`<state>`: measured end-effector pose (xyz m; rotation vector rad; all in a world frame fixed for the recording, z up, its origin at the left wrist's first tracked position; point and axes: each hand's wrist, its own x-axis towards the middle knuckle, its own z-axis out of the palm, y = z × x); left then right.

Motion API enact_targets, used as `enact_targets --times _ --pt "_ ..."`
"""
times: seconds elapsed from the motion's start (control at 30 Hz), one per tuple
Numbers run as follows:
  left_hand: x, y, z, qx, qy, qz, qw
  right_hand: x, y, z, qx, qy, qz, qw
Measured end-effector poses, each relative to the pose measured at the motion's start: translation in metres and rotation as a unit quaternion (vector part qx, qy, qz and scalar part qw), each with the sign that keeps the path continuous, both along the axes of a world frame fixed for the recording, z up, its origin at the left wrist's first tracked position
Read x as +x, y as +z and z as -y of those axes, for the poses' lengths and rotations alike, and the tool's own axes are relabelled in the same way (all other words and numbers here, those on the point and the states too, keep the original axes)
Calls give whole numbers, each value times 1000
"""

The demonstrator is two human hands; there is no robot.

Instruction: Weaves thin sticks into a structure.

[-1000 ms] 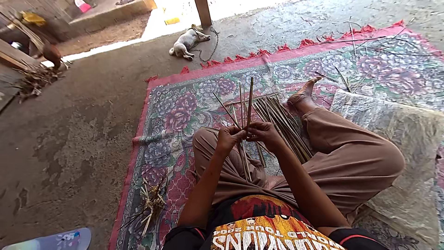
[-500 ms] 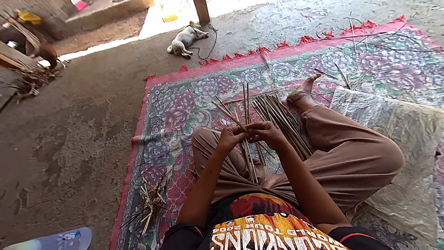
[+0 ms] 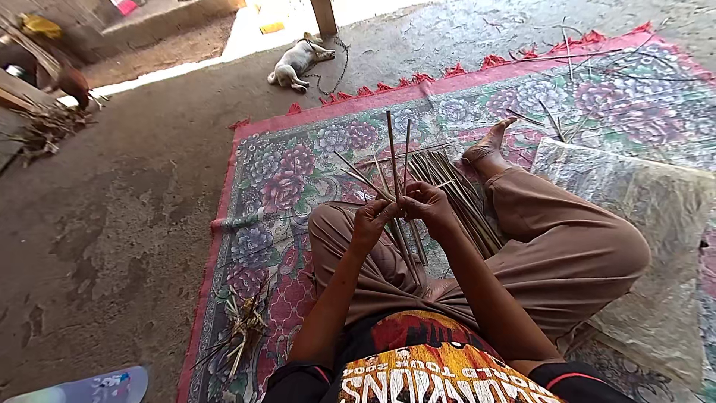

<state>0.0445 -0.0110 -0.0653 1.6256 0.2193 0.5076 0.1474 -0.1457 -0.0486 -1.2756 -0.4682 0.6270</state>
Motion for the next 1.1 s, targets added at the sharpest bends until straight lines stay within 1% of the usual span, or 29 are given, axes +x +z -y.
enact_targets --times 0.13,0.27,0.37,0.43,0.57,0.67,0.73,0.8,0.87,0.9,1.0,1.07,1.1 --pt "-2 5 -1 14 -16 -9 1000 1 2 3 5 52 25 998" --pt "-4 10 -5 6 -26 -58 998 8 -3 8 31 125 43 991" --pt "-6 8 -7 -8 11 -65 998 10 -7 8 39 149 26 988" --pt "-6 7 -6 -13 33 -65 997 9 -9 6 29 133 22 990" --pt "-6 8 -3 -15 54 -69 996 2 -7 -1 -29 73 -9 997" --pt "-6 6 1 11 72 -54 996 -2 -2 -4 -61 46 -40 996" --pt "-5 1 2 49 94 -18 994 -6 0 -6 -60 26 -46 997" --pt "-3 -8 2 102 113 43 987 -7 0 -7 -51 16 -45 998" --pt "-1 -14 0 147 111 95 978 -5 -2 -6 -41 22 -39 998" --pt "0 -15 -1 154 109 103 977 -4 -3 -6 -32 31 -38 998" --pt "-1 -16 2 111 88 82 987 -2 -7 -5 23 40 -21 999" --pt "-3 -17 10 37 64 55 996 -3 -9 -5 54 45 8 998" --pt "-4 -17 14 1 50 42 998 -4 -8 -4 54 40 28 997"
